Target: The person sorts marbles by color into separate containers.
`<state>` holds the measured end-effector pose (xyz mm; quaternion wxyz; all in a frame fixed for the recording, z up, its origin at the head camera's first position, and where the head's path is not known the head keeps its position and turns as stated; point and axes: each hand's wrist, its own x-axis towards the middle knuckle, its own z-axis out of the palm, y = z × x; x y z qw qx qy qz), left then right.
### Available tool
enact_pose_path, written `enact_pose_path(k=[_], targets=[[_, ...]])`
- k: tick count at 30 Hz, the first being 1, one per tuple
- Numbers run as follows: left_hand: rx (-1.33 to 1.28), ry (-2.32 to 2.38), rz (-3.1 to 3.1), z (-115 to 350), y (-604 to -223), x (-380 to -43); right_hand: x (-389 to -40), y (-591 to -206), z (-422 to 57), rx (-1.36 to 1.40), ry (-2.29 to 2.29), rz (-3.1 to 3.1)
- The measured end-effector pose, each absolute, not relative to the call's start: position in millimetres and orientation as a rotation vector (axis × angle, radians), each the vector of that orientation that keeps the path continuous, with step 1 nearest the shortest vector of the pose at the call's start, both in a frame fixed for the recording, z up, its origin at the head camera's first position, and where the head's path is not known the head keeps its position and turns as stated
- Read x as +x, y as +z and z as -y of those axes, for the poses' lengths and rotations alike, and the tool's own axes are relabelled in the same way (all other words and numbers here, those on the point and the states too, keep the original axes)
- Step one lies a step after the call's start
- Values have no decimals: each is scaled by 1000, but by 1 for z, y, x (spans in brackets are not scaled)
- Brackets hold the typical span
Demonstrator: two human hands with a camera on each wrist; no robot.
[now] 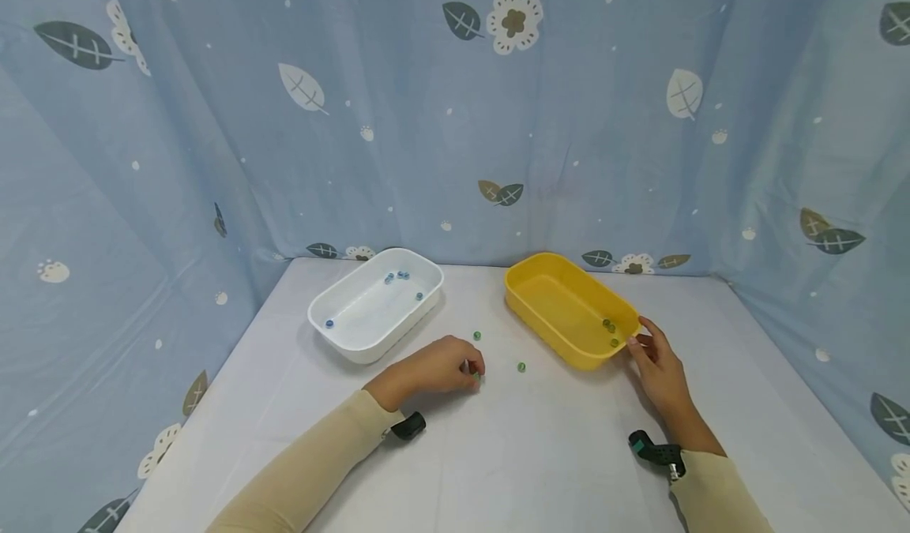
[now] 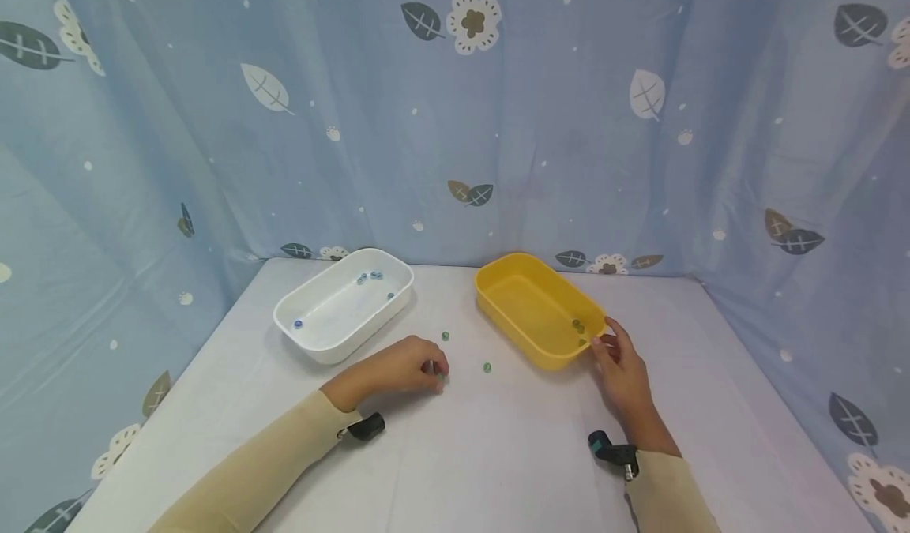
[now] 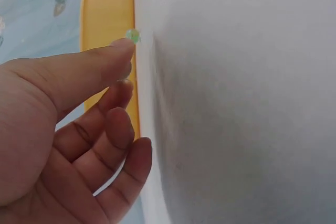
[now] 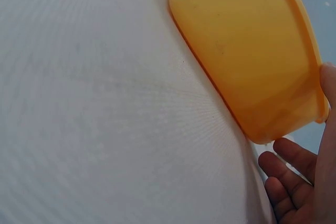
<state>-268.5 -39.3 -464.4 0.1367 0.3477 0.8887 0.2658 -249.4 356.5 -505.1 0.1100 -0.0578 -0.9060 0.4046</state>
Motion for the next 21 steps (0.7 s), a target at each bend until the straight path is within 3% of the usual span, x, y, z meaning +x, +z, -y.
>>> enact_pose_path(k=[21], targets=[[1024,887,-2619,21,-449,-311,-248,-502,-355,-168,1190,2660]])
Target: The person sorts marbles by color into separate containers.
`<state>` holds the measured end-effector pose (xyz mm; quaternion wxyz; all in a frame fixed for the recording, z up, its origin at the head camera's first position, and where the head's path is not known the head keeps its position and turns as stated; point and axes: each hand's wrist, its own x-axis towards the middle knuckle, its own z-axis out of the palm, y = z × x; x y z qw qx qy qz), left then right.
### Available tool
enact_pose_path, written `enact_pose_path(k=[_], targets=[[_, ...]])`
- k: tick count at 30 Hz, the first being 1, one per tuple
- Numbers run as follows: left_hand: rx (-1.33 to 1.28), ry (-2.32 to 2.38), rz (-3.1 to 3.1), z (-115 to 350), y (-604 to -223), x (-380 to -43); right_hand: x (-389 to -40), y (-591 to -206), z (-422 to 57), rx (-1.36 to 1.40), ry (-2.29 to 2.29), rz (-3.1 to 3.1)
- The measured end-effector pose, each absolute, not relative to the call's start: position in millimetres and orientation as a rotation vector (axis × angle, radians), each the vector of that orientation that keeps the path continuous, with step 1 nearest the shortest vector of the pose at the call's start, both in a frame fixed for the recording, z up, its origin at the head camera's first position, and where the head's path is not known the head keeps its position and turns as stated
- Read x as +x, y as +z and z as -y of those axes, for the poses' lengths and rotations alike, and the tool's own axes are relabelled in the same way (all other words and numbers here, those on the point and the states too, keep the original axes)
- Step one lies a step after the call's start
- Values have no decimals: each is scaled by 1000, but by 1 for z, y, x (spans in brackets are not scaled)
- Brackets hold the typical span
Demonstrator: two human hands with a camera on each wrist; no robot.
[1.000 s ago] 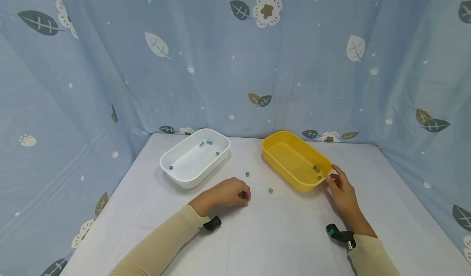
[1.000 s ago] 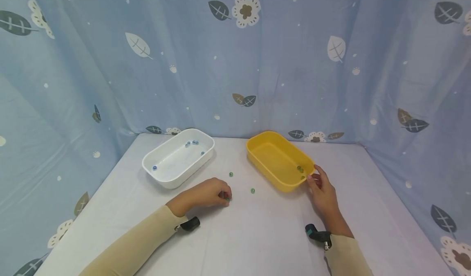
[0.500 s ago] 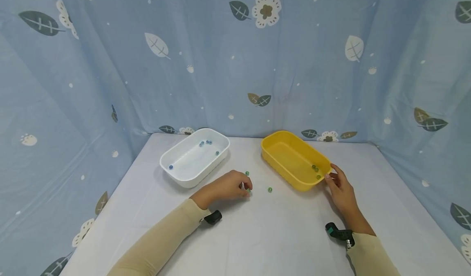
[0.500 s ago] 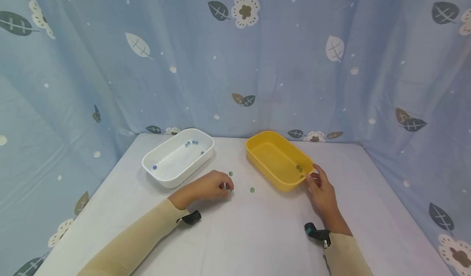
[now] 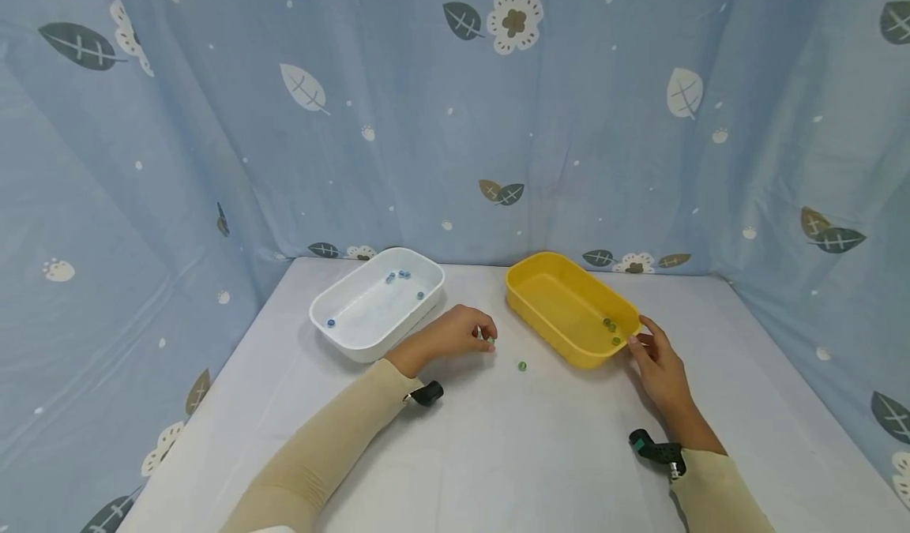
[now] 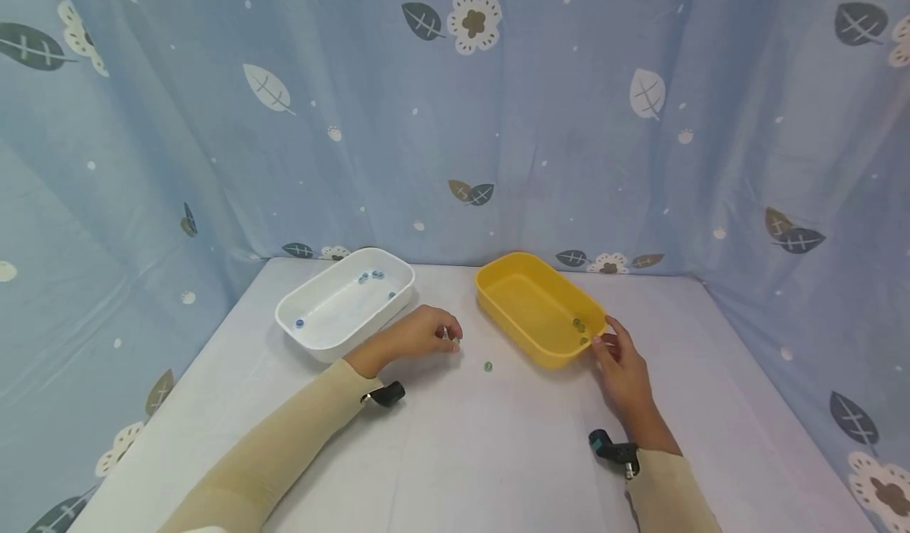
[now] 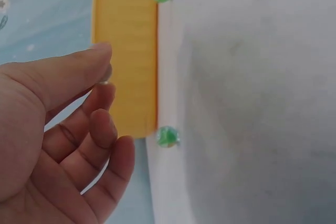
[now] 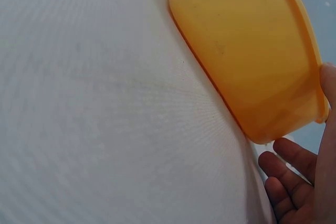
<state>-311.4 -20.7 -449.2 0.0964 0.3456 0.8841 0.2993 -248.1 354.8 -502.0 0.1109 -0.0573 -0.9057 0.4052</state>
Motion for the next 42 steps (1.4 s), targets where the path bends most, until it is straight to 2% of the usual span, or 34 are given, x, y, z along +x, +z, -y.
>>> enact_pose_path(k=[21,30,42], targets=[[959,1013,-2707,-14,-442,-347,-247,-506,-360,-172,1189,2659],[937,1033,-2765,-18,-447,-354,-248,-503,-359,-157,1184,2671],[958,1064,-2782,-26,-435,-368,-248,-502,-358,-157,1195,2670]])
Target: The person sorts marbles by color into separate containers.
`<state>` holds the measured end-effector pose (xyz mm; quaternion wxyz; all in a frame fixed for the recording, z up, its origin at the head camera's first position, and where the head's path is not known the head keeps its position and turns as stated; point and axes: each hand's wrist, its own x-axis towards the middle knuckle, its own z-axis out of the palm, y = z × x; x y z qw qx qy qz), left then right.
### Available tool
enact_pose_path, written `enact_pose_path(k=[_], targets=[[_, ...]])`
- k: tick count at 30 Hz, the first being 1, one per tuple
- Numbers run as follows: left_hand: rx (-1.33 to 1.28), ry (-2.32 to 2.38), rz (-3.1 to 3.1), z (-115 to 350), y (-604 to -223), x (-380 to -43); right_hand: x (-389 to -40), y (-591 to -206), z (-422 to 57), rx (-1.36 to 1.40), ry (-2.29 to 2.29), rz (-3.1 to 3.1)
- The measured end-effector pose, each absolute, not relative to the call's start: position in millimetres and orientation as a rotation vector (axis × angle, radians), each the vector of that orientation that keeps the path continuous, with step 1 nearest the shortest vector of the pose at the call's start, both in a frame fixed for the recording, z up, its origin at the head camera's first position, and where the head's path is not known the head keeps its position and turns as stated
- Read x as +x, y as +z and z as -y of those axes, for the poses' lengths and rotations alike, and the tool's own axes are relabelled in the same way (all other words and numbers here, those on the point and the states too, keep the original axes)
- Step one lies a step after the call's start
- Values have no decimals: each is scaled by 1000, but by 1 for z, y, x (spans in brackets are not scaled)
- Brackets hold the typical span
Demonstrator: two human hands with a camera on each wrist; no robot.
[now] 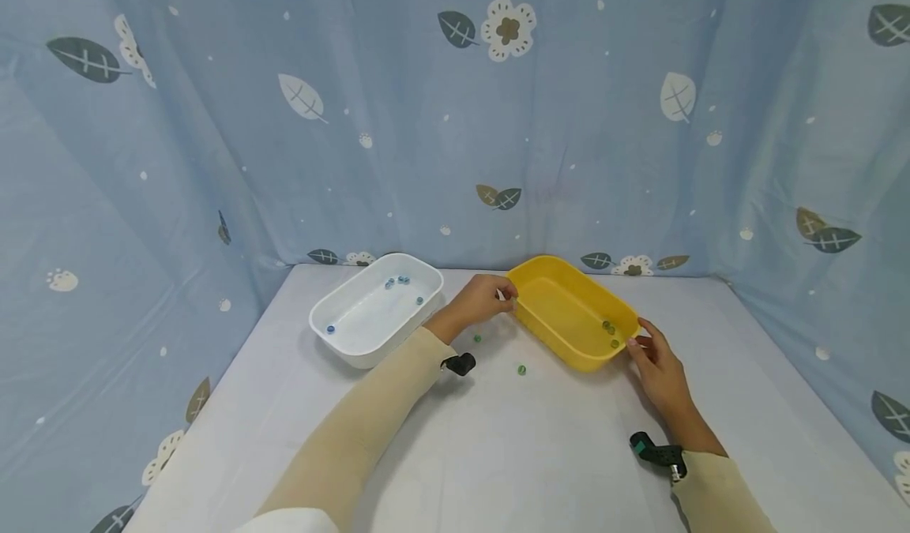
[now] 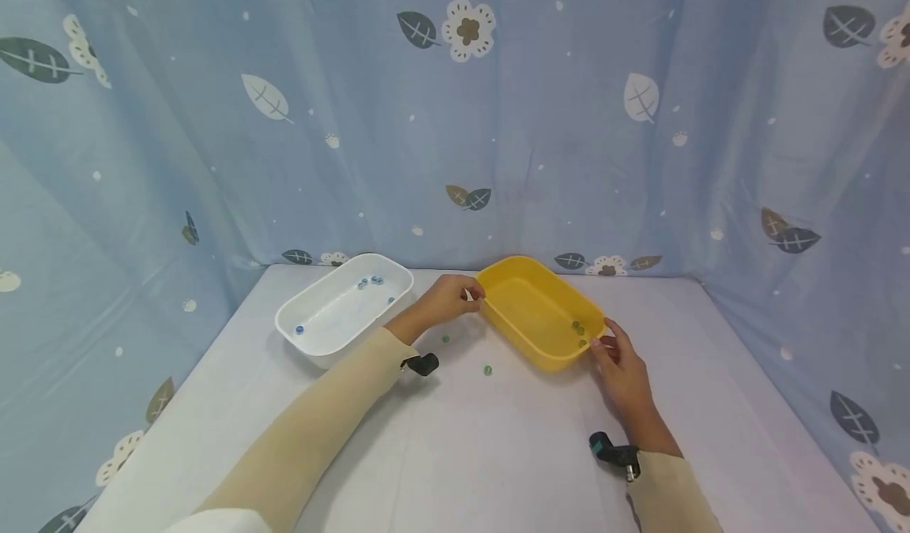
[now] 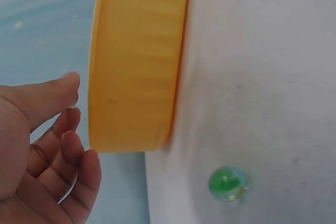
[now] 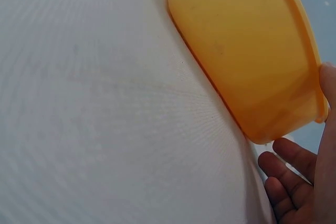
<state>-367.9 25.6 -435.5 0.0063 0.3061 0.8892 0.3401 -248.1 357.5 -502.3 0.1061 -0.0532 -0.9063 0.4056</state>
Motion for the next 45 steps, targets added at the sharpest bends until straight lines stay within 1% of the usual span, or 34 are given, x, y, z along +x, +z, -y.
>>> enact_pose_path(k=[11,20,32,45], targets=[[880,1029,-2801,-29,-429,-382,-249,-505,-359,-138,1196,2655],[835,1054,-2779,-37,-425,-385,-249,-502,-358,-134,1211,2658],[873,1042,-2781,-39,-432,-391,-250,-506,-360,-154,1201,2663],[890,977,-2792,-37,-429,-391,-248,-500,-357,-170,1208,2675]])
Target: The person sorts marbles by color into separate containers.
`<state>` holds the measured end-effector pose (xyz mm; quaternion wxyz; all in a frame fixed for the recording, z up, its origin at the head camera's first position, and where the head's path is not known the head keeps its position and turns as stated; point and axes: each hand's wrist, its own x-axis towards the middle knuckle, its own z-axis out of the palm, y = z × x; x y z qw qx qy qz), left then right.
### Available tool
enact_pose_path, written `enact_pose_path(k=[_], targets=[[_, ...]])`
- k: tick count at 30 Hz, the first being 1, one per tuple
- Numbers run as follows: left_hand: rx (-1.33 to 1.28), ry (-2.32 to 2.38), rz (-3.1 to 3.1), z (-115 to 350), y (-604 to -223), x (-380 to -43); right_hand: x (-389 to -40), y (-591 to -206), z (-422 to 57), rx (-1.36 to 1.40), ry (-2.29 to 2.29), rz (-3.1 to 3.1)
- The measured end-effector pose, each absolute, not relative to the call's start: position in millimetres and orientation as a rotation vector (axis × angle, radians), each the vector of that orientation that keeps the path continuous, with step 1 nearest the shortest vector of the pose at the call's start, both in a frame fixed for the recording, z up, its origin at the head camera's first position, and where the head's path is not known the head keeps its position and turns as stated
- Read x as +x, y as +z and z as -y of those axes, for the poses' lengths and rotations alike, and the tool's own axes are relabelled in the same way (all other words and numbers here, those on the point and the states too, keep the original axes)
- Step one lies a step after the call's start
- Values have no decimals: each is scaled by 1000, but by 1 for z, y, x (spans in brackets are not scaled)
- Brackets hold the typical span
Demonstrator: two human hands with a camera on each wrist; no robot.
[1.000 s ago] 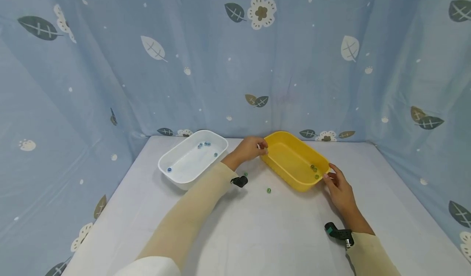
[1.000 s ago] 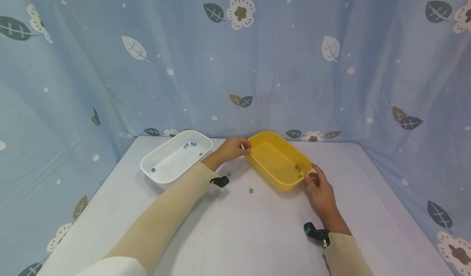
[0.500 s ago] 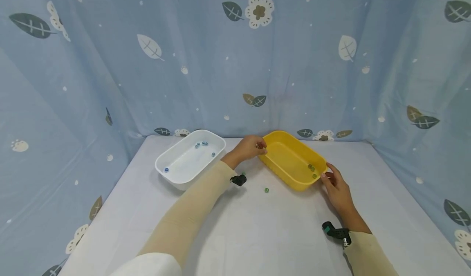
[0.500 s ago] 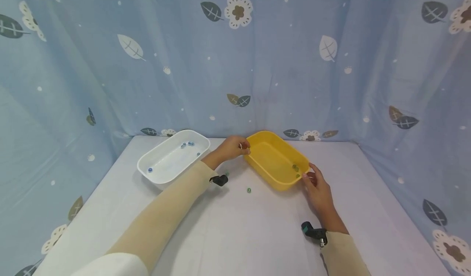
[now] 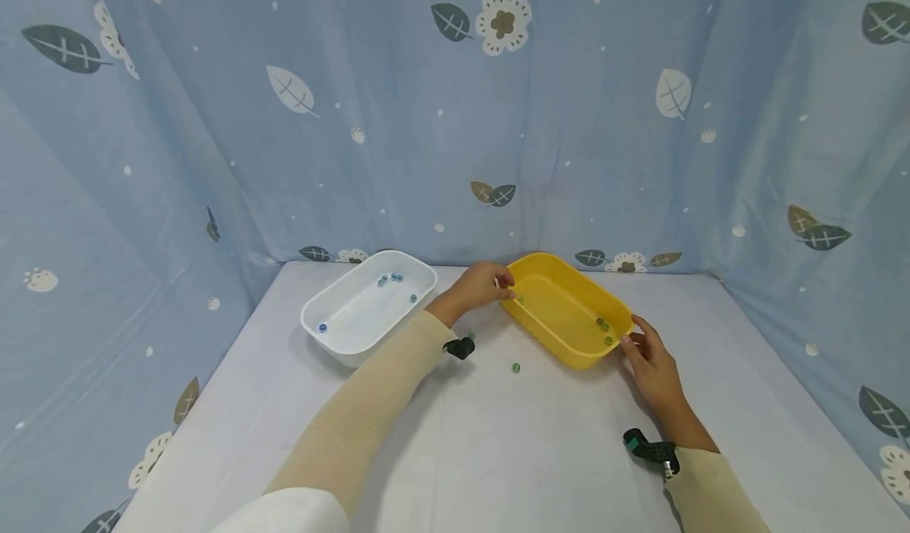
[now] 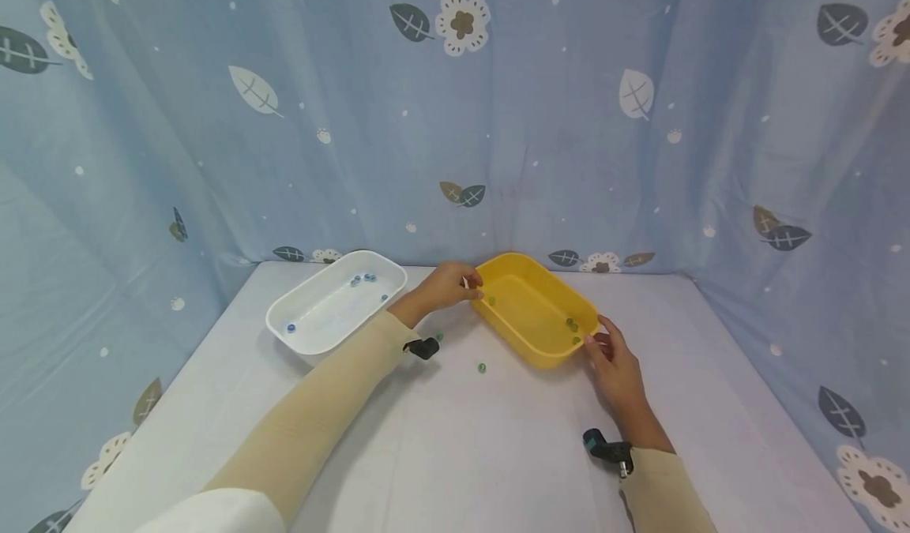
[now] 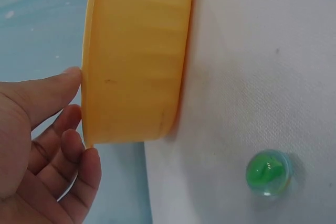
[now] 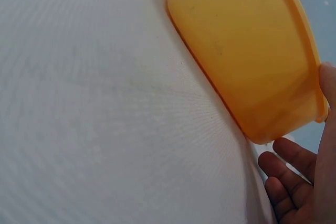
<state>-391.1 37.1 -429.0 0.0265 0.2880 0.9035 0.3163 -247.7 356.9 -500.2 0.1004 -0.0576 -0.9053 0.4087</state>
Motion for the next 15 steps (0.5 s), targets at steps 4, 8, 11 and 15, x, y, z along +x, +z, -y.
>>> enact_pose_path(k=[4,8,11,15], targets=[[890,995,-2787,-34,-433,-393,-249,-500,-357,-175,1216,2672],[918,1010,-2787,-30,-436,-391,-249,-501,-357,-174,1221,2668],[916,1001,-2792,-25,-438,-387,-248,-501,-357,-166,1218,2671],[884,980,-2797,-17,-443,-382,-247,-500,-357,-159,1215,2673]])
